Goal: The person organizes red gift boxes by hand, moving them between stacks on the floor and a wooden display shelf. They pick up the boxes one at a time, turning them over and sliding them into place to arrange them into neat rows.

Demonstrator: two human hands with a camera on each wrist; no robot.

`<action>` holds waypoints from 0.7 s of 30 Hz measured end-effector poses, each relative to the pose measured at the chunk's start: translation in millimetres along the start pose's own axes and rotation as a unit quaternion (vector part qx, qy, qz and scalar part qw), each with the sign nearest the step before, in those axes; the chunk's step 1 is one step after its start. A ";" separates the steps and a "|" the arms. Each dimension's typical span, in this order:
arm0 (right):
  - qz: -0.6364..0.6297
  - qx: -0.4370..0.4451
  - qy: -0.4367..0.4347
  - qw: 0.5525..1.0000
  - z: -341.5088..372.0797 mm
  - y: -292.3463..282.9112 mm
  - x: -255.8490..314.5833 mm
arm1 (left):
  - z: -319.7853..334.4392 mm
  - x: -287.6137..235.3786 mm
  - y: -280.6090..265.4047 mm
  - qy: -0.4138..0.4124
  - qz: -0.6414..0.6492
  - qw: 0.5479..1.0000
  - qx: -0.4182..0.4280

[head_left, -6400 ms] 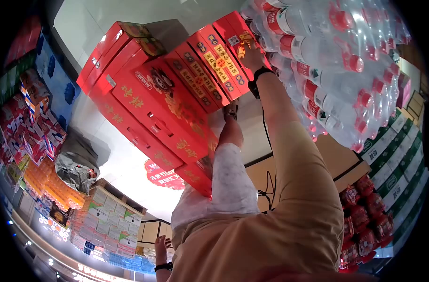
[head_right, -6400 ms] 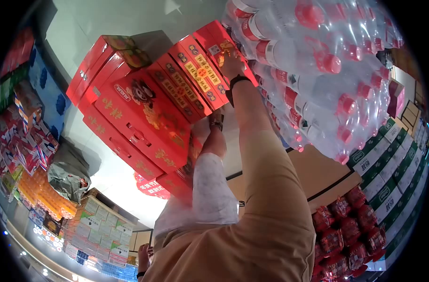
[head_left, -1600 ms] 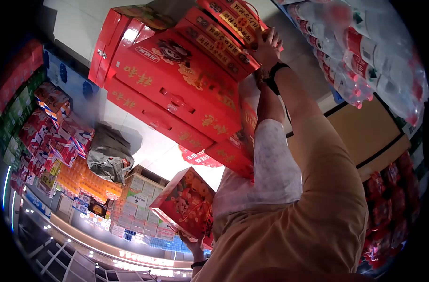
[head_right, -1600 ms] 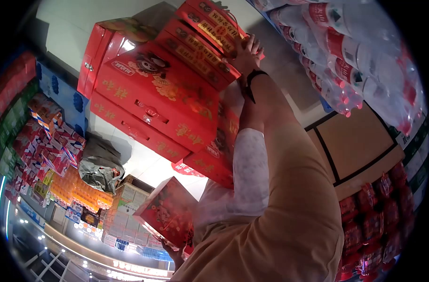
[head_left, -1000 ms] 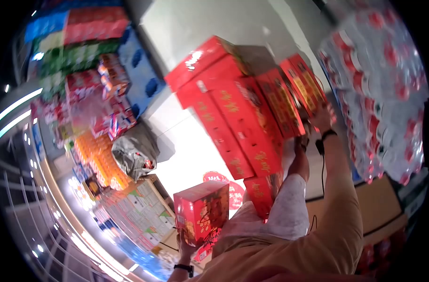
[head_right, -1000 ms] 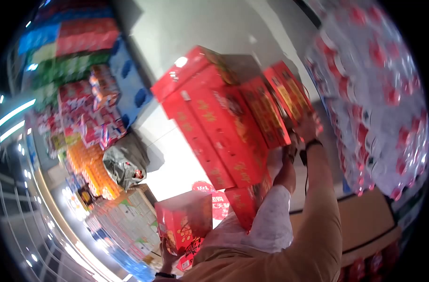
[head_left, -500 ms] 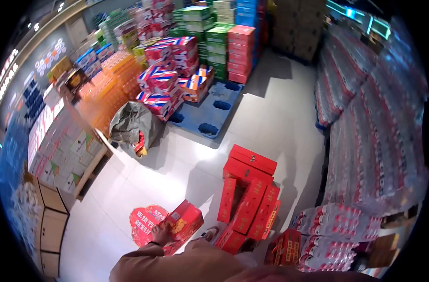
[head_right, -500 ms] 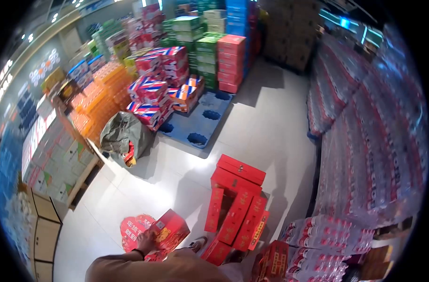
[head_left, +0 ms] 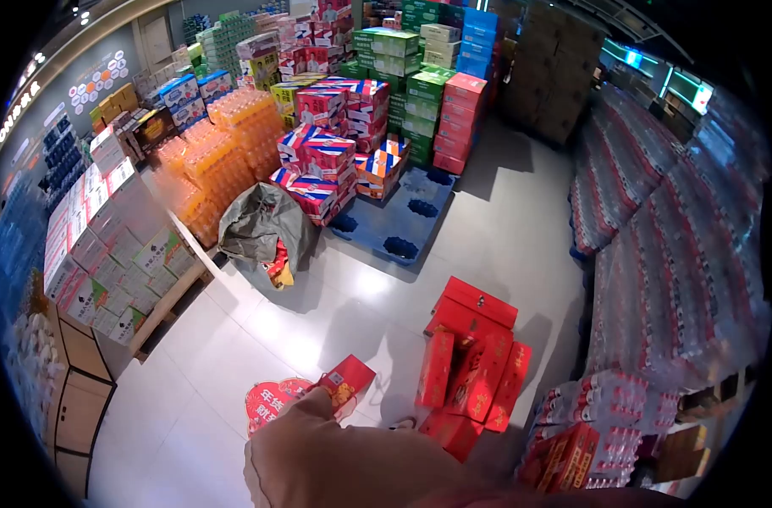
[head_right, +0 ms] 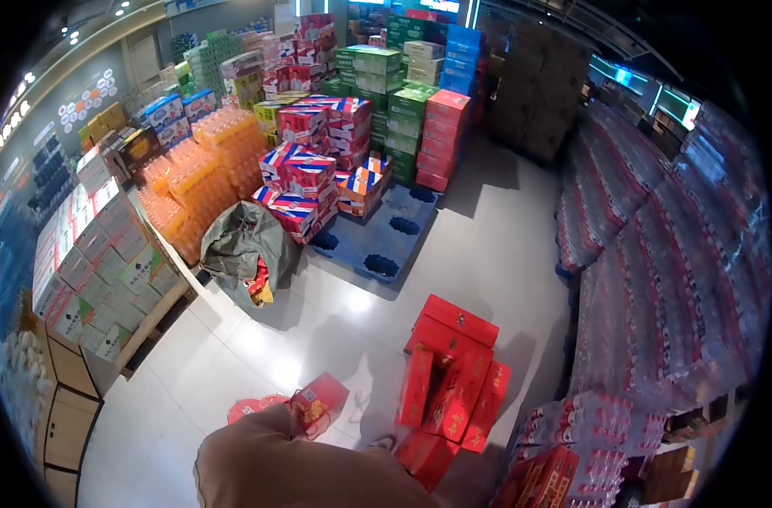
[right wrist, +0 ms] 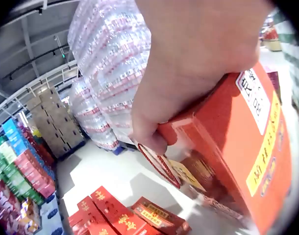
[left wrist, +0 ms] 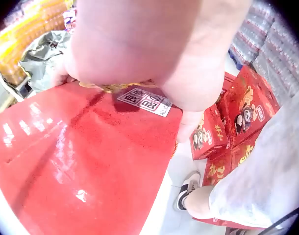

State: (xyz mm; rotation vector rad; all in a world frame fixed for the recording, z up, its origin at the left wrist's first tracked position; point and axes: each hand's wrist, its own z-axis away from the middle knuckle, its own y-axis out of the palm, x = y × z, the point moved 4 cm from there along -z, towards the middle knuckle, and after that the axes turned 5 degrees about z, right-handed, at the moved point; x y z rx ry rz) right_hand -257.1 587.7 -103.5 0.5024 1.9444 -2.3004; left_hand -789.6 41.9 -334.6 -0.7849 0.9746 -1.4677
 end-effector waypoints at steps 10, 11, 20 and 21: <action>-0.058 -0.053 0.067 0.995 117.7 34.5 -99.3 | -23.8 41.0 -13.8 0.055 -0.012 0.998 -0.027; -0.064 -0.058 0.074 0.994 137.0 46.2 -107.9 | -20.8 47.6 -14.8 0.064 -0.015 0.997 -0.031; -0.216 0.042 0.179 0.959 365.5 99.7 -65.3 | -5.1 97.0 -17.6 0.183 -0.024 0.979 -0.081; -0.223 0.038 0.188 0.956 387.7 104.5 -58.1 | -0.6 103.4 -22.9 0.197 -0.024 0.977 -0.082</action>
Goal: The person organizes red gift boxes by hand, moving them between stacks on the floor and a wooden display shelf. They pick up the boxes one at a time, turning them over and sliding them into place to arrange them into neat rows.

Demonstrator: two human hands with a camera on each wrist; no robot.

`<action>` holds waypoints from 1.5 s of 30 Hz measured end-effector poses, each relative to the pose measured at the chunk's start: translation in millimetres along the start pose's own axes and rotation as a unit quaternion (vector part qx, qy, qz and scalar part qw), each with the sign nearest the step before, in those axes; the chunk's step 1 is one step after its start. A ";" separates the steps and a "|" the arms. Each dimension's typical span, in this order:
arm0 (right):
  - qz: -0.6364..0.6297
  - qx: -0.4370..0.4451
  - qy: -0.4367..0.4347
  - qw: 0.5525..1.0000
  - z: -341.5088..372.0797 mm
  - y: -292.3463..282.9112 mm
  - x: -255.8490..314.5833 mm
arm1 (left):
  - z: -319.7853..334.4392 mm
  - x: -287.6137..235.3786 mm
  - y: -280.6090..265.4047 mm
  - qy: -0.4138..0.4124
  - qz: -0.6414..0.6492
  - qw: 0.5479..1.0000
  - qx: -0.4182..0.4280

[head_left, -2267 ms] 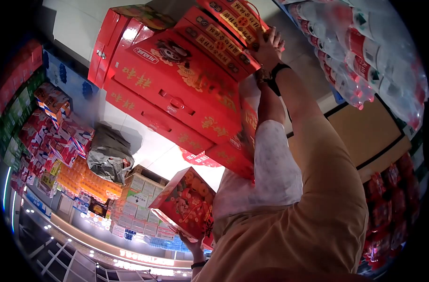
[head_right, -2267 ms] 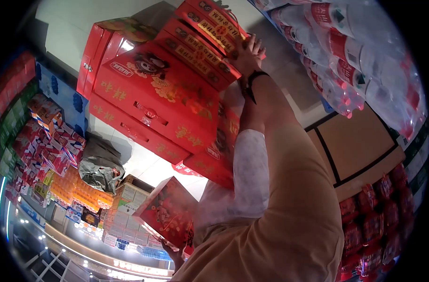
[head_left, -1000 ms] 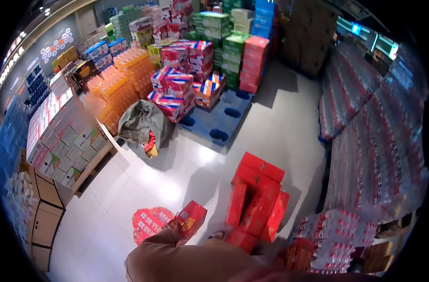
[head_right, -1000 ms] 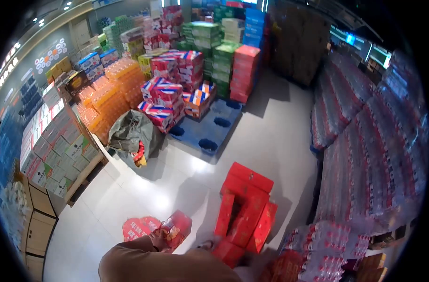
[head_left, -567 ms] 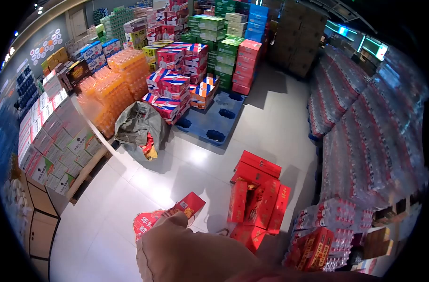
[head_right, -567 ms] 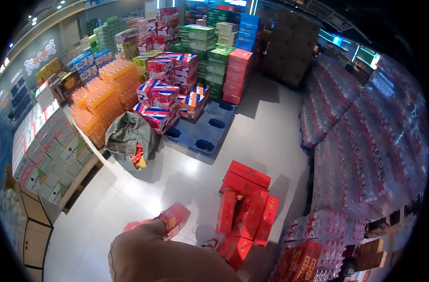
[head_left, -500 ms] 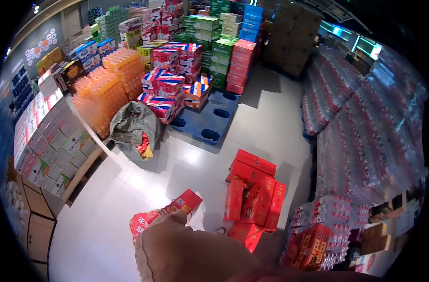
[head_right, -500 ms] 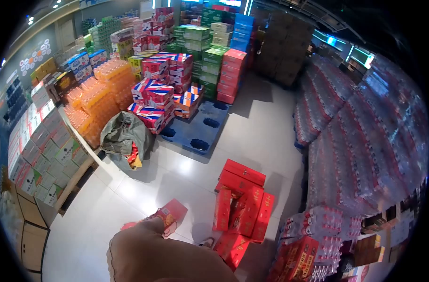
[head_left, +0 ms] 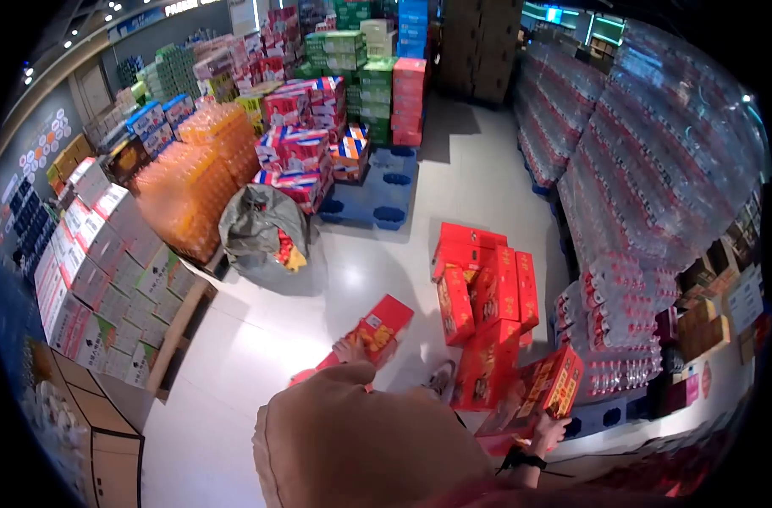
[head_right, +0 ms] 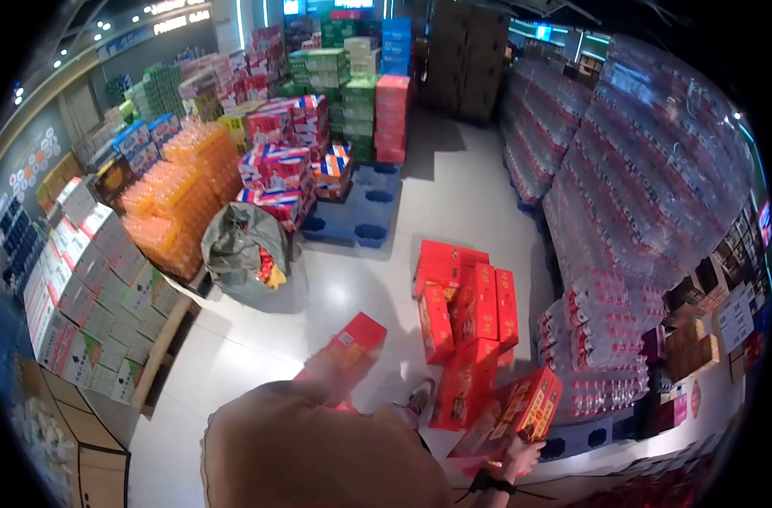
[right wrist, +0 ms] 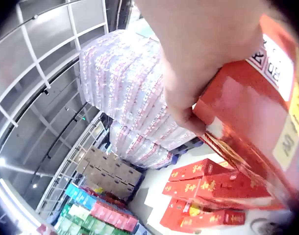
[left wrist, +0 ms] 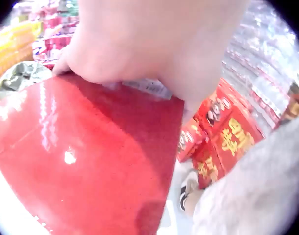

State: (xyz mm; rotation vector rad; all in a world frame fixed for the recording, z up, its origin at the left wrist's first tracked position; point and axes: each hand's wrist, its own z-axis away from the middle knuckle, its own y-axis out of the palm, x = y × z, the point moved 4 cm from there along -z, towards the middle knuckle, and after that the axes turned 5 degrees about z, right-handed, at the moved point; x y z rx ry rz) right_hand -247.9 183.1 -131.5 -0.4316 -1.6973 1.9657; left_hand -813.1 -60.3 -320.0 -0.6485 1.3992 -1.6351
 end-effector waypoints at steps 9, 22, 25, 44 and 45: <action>-0.294 -0.063 -0.147 0.942 128.0 60.8 -83.1 | 63.0 118.0 -21.9 0.216 -0.009 0.973 0.075; -0.073 -0.070 0.081 0.992 402.5 6.0 -128.6 | -20.1 255.3 -96.4 0.348 -0.071 0.933 0.048; -0.098 -0.054 0.080 0.991 459.8 30.3 -169.2 | -25.8 247.9 -111.2 0.378 -0.084 0.921 0.049; -0.113 -0.251 0.432 0.859 787.5 -50.3 -420.9 | 28.0 98.1 -194.2 0.641 -0.028 0.766 0.046; -0.104 -0.288 0.434 0.847 805.7 -57.8 -437.0 | 47.3 82.0 -202.0 0.664 -0.021 0.746 0.044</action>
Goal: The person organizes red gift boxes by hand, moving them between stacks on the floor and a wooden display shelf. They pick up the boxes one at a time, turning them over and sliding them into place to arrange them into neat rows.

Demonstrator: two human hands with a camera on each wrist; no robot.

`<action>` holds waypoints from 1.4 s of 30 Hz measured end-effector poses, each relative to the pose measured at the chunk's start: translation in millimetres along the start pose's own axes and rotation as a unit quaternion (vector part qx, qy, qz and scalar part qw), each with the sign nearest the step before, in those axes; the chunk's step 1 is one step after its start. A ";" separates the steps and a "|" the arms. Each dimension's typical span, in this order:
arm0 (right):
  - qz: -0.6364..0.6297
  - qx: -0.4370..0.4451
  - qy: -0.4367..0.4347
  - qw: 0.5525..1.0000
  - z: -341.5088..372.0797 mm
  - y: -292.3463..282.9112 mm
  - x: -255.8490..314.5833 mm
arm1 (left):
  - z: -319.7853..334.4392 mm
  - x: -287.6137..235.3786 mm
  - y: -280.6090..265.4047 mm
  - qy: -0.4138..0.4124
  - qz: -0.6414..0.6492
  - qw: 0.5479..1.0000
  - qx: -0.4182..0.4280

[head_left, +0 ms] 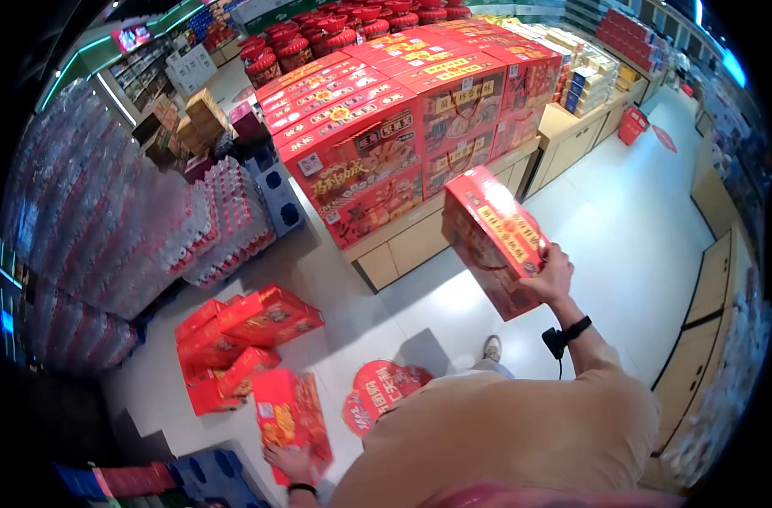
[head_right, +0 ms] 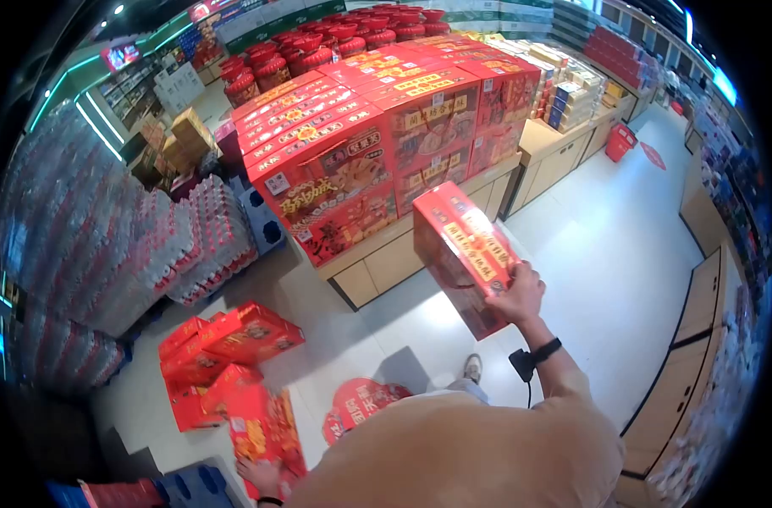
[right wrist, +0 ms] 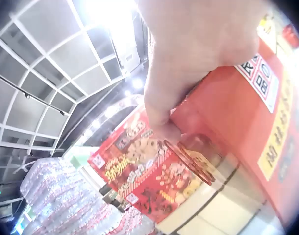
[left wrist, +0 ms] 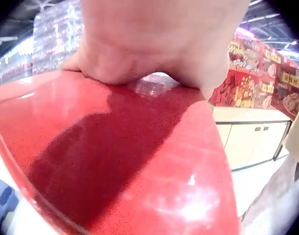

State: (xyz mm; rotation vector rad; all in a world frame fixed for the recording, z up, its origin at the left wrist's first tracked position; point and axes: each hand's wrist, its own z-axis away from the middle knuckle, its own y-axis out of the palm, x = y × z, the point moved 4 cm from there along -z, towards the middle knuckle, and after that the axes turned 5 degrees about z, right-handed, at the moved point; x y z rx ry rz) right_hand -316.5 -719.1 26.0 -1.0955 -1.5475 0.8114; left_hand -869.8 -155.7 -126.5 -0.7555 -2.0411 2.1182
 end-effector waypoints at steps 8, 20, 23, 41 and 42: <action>-0.100 -0.168 -0.075 0.978 -88.8 -113.4 -157.6 | -32.4 -195.1 -113.7 0.144 0.025 0.982 -0.116; -0.103 -0.305 -0.257 0.911 -250.6 -268.9 -272.1 | -63.8 -496.0 -347.0 0.485 0.008 0.832 -0.270; -0.065 -0.324 -0.293 0.897 -305.3 -284.4 -266.3 | -115.8 -552.9 -380.2 0.496 0.024 0.835 -0.238; -0.094 -0.027 -0.414 0.905 -626.3 -328.1 -19.8 | -443.8 -878.9 -392.7 0.584 0.013 0.797 -0.151; -0.108 -0.008 -0.394 0.913 -640.4 -323.8 0.8 | -447.3 -888.0 -390.4 0.576 0.027 0.809 -0.116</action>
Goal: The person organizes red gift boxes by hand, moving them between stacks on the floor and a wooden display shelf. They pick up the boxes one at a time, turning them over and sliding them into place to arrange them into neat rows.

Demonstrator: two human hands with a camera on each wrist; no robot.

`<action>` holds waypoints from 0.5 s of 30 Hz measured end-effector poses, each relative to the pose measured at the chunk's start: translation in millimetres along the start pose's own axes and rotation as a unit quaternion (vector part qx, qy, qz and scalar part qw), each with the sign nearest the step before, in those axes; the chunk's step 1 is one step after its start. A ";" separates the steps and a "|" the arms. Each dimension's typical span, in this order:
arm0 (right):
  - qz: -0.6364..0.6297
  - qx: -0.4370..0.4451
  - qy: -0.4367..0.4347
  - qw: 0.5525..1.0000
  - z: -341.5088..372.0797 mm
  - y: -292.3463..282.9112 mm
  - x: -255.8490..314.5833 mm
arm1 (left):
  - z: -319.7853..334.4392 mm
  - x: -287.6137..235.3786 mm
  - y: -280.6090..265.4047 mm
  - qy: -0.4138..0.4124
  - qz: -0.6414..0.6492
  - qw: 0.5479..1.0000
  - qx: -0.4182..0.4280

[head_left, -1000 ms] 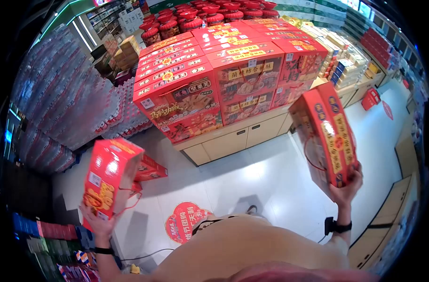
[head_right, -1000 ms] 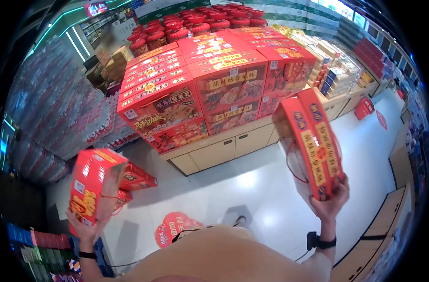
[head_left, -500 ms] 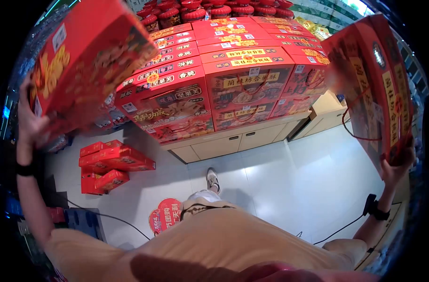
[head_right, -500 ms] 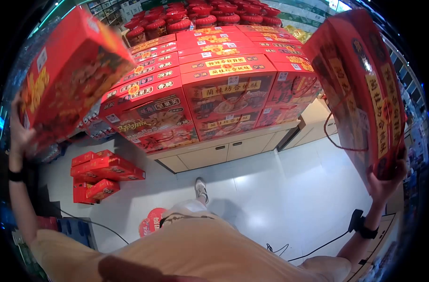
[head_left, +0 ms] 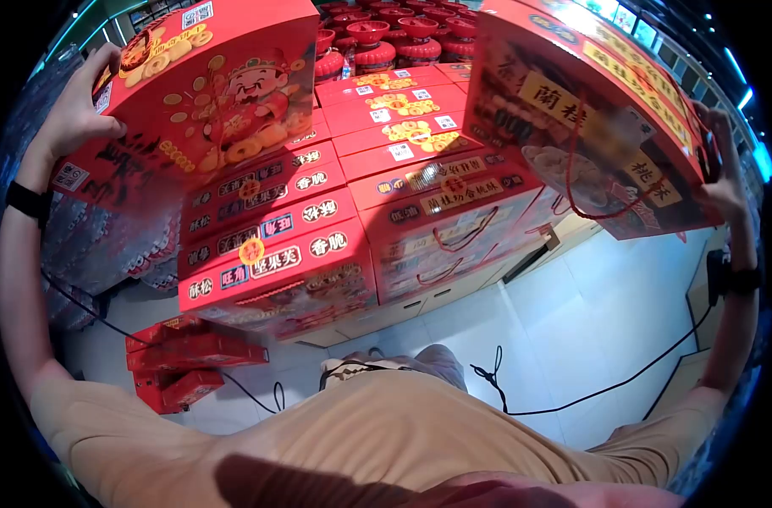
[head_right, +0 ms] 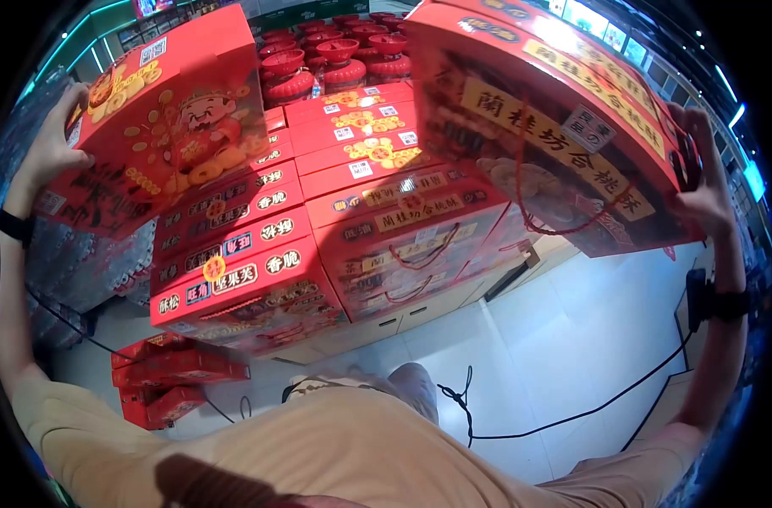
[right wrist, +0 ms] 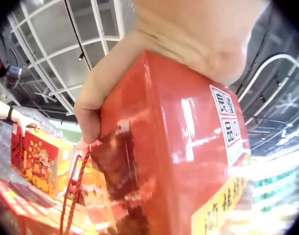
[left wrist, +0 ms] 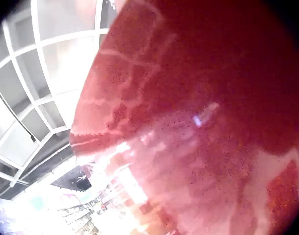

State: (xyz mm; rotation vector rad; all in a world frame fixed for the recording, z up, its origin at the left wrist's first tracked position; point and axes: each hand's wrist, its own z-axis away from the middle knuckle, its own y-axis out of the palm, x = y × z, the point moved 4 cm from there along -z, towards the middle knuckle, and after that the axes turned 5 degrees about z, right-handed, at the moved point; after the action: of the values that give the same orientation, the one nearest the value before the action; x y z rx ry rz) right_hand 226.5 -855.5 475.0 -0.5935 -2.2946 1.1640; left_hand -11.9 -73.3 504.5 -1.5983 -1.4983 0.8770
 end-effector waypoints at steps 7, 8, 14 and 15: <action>-0.044 0.124 0.023 0.991 -141.2 70.2 9.1 | -10.1 15.3 58.3 -0.147 0.086 0.978 0.116; -0.046 0.156 0.029 0.986 -153.6 80.4 -13.7 | -0.6 38.5 60.4 -0.141 0.064 0.984 0.092; -0.094 0.231 0.065 0.966 -187.2 117.0 -77.1 | 30.7 19.2 73.6 -0.201 -0.005 0.978 0.052; -0.115 0.230 0.061 0.965 -188.4 117.8 -81.7 | 33.4 14.3 71.2 -0.182 -0.132 0.973 0.059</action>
State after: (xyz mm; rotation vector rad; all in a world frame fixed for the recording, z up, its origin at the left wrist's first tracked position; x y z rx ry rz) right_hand 422.3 -723.9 455.2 -0.2078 -1.8407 1.4325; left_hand -6.4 -58.1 426.2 -1.1601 -1.8232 1.1222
